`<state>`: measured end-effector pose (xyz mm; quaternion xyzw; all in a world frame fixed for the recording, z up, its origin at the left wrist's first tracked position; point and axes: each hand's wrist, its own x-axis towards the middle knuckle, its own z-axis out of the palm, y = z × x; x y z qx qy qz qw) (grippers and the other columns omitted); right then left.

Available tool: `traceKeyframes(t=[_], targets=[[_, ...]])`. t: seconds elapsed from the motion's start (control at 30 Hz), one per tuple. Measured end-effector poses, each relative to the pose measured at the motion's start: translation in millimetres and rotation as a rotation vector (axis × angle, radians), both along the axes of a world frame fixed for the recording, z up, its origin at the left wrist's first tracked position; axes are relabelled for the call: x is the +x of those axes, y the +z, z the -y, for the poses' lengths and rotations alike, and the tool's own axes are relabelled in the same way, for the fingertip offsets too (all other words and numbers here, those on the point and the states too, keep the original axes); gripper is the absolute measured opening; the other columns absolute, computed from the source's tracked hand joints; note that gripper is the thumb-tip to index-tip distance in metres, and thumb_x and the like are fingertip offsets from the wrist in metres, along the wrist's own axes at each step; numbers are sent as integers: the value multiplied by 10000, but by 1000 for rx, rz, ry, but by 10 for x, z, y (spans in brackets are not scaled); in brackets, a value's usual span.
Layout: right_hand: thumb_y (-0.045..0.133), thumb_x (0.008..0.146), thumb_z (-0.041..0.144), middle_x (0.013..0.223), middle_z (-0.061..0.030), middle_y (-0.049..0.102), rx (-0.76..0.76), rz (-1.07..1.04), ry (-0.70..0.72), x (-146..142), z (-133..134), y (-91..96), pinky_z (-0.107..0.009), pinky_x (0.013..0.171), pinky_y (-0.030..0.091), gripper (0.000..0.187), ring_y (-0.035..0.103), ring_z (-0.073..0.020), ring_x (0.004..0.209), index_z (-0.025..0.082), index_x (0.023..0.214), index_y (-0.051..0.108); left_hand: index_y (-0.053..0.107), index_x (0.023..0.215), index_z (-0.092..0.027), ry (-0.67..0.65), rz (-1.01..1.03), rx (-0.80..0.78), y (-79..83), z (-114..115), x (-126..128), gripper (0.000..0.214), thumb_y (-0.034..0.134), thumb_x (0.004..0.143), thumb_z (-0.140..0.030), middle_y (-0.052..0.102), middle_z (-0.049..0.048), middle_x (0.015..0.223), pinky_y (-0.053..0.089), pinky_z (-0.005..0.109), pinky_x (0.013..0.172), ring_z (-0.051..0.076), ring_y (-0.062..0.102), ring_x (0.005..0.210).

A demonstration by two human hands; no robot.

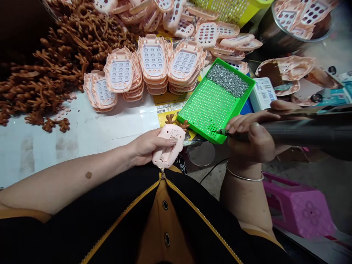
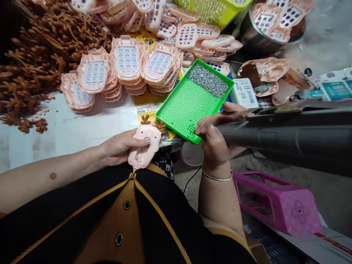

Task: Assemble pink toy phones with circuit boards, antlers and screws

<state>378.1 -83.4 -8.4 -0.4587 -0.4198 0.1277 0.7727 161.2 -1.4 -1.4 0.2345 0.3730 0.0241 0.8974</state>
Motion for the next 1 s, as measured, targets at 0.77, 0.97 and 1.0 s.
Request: traceKeyframes(t=[0.77, 0.97, 1.0], targets=[[620, 842, 363, 502, 45, 412, 7, 81, 228, -700, -2, 534, -320, 435, 446, 299, 466, -126, 421, 233, 596, 509, 602, 1067, -169, 293, 44, 54, -19, 47, -4, 312, 726, 786, -115, 718, 50, 894, 527, 342, 856, 162, 685, 784], [590, 847, 382, 517, 42, 353, 33, 105, 209, -817, -173, 514, -319, 437, 458, 300, 429, -132, 426, 252, 605, 468, 628, 1045, -154, 246, 87, 46, -26, 44, -19, 283, 728, 783, -112, 715, 54, 882, 521, 307, 817, 145, 671, 753], [590, 836, 369, 523, 40, 349, 50, 102, 207, -819, -193, 509, -318, 446, 454, 283, 415, -128, 424, 250, 608, 473, 629, 1054, -154, 249, 91, 41, -22, 42, -18, 292, 723, 782, -102, 716, 55, 884, 523, 306, 818, 145, 671, 755]])
